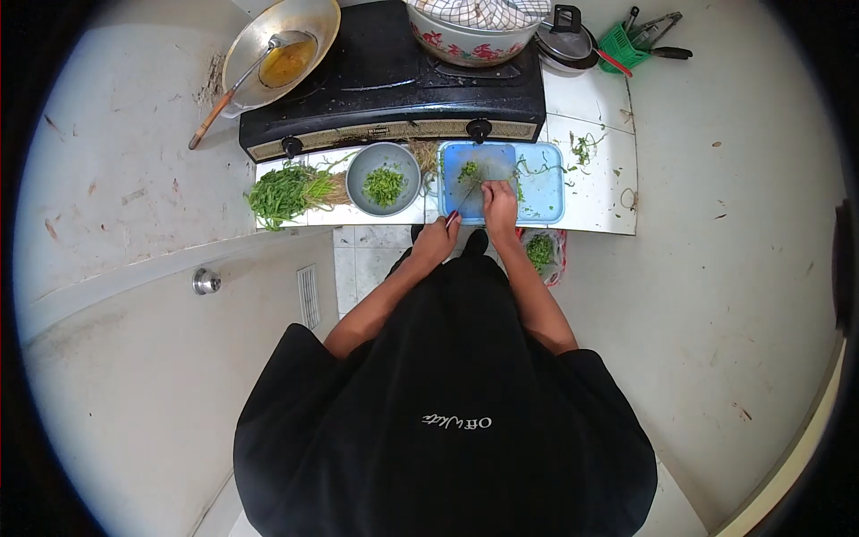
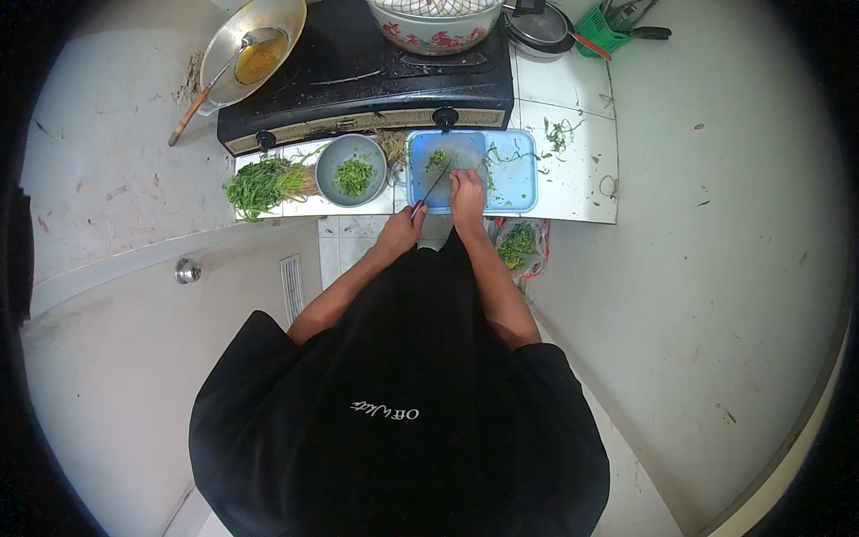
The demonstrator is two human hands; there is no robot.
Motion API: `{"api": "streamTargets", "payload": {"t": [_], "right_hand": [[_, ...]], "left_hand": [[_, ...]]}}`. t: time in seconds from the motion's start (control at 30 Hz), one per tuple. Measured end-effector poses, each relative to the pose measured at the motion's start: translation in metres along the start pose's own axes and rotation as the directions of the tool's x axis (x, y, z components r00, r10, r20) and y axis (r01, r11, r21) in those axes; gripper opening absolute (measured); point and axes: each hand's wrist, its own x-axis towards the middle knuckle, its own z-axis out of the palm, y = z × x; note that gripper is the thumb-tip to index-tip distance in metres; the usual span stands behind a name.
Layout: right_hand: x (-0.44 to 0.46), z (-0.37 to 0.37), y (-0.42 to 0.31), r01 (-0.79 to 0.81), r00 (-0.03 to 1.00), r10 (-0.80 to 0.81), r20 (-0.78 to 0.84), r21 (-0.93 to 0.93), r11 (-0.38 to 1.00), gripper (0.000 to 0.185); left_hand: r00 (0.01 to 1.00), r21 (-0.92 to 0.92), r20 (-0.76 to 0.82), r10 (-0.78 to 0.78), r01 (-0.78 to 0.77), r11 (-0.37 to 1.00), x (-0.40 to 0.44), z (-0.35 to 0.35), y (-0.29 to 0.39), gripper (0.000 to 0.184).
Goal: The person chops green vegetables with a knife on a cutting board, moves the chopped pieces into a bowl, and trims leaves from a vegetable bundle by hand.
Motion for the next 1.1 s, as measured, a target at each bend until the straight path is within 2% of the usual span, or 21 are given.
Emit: {"api": "streamTargets", "payload": {"t": [0.13, 0.23, 0.33, 0.53, 0.63, 0.73, 0.83, 0.9, 1.1], "right_hand": [[0.001, 0.002, 0.003, -0.001, 1.0, 0.001, 0.001, 0.026, 1.0, 0.009], [-0.002, 0.002, 0.004, 0.039, 0.999, -0.038, -0.024, 0.035, 0.999, 0.009], [0.0, 0.002, 0.001, -0.001, 1.0, 0.002, -0.027, 0.034, 0.999, 0.009], [-0.005, 0.001, -0.002, 0.017, 0.999, -0.014, -0.052, 0.057, 0.998, 0.01], [-0.006, -0.001, -0.004, 0.047, 0.996, -0.047, -0.07, 0.007, 0.999, 0.01], [-0.01, 0.001, -0.005, 0.038, 0.998, -0.039, -0.055, -0.013, 0.999, 0.012], [-0.014, -0.001, 0.0, 0.094, 0.994, -0.096, -0.061, -0.028, 0.995, 0.013], [-0.017, 0.0, 0.002, 0.129, 0.987, -0.132, -0.091, -0.038, 0.991, 0.014], [-0.01, 0.0, 0.005, 0.031, 0.998, -0.028, -0.061, 0.051, 0.998, 0.014]], "left_hand": [[0.997, 0.115, -0.048, -0.056, 0.061, 0.991, 0.0, 0.007, 0.009, 0.055], [0.993, 0.117, -0.115, 0.011, 0.003, 0.993, 0.012, 0.007, 0.02, 0.055], [0.992, 0.118, -0.128, -0.002, 0.017, 0.993, 0.01, 0.002, 0.022, 0.055], [0.996, 0.114, -0.07, 0.057, -0.049, 0.992, -0.002, 0.0, 0.007, 0.051], [0.998, 0.113, -0.043, 0.042, -0.037, 0.993, 0.001, 0.005, 0.008, 0.055], [0.995, 0.148, -0.09, 0.045, -0.031, 0.988, 0.008, 0.007, 0.016, 0.054], [0.994, 0.194, -0.11, -0.01, 0.031, 0.981, 0.019, 0.004, 0.02, 0.052], [0.995, 0.166, -0.098, 0.0, 0.016, 0.986, 0.019, 0.001, 0.013, 0.052], [0.998, 0.106, -0.014, 0.06, -0.058, 0.993, 0.009, -0.006, 0.004, 0.055]]}}
